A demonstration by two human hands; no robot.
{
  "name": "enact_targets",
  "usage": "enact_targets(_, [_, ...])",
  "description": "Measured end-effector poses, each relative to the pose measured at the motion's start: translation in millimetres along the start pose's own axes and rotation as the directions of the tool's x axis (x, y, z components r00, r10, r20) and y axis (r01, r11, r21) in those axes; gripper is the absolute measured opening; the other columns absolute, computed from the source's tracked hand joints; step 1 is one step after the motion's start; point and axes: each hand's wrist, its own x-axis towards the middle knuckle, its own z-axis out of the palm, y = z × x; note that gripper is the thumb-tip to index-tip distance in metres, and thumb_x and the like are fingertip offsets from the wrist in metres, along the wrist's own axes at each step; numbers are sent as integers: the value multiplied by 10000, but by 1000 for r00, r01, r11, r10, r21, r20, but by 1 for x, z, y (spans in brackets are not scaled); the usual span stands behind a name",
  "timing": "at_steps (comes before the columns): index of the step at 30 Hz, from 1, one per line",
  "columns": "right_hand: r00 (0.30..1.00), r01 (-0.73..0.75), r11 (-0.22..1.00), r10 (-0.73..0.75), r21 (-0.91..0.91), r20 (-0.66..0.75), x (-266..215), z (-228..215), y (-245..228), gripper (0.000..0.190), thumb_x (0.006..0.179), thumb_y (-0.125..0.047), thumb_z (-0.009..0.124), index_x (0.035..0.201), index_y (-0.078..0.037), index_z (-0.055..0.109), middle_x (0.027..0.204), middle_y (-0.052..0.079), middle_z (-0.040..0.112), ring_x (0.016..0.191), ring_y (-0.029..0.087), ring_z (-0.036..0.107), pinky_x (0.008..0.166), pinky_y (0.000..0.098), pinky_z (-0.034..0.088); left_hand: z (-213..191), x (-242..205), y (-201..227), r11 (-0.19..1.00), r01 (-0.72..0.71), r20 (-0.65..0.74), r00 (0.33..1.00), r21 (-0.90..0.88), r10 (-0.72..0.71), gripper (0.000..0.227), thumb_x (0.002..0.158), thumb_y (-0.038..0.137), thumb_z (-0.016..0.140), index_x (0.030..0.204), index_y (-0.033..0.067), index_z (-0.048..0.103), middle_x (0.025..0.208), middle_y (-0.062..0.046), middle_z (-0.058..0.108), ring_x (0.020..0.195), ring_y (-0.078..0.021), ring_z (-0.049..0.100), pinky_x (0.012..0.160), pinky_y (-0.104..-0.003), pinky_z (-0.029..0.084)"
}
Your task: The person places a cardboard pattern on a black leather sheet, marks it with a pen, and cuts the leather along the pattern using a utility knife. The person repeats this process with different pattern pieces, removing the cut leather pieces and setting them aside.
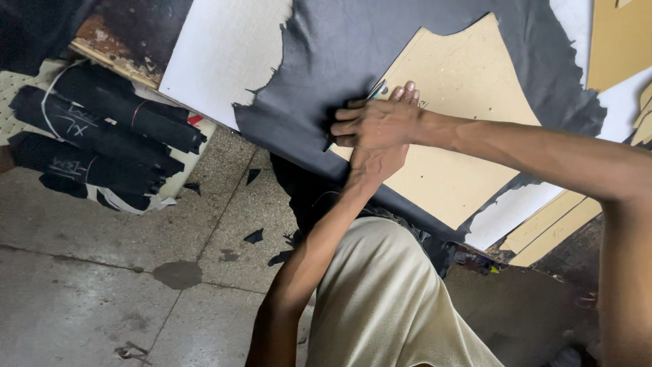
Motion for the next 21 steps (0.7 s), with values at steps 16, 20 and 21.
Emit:
enact_targets(16, [-325,945,-231,-740,232,588,238,-89,33,308,791,-240,659,1090,-164,668,1128,-84,575,1169,139,527,1033,275,465,7,-2,0,998,36,274,961,-46,-22,525,1186,360,367,1632,83,364,1660,-78,335,1579,-249,263,1338,-432,121])
enact_targets(20, [-88,990,-2,-779,138,620,304,-112,51,122,801,-216,700,918,-185,712,1050,-75,593,1097,108,534,1090,292,498,12,-8,1,973,-17,60,998,231,3,613,1152,438,334,1668,111,281,1731,-36,227,1595,-186,194,1313,-392,78])
enact_targets(21, [-108,990,-34,-818,140,565,312,-114,52,162,782,-193,711,942,-178,731,1033,-70,600,1088,127,545,1031,280,519,13,-9,1,968,-23,71,997,248,6,615,1157,443,325,1672,112,267,1733,-36,217,1596,-186,184,1315,-392,69])
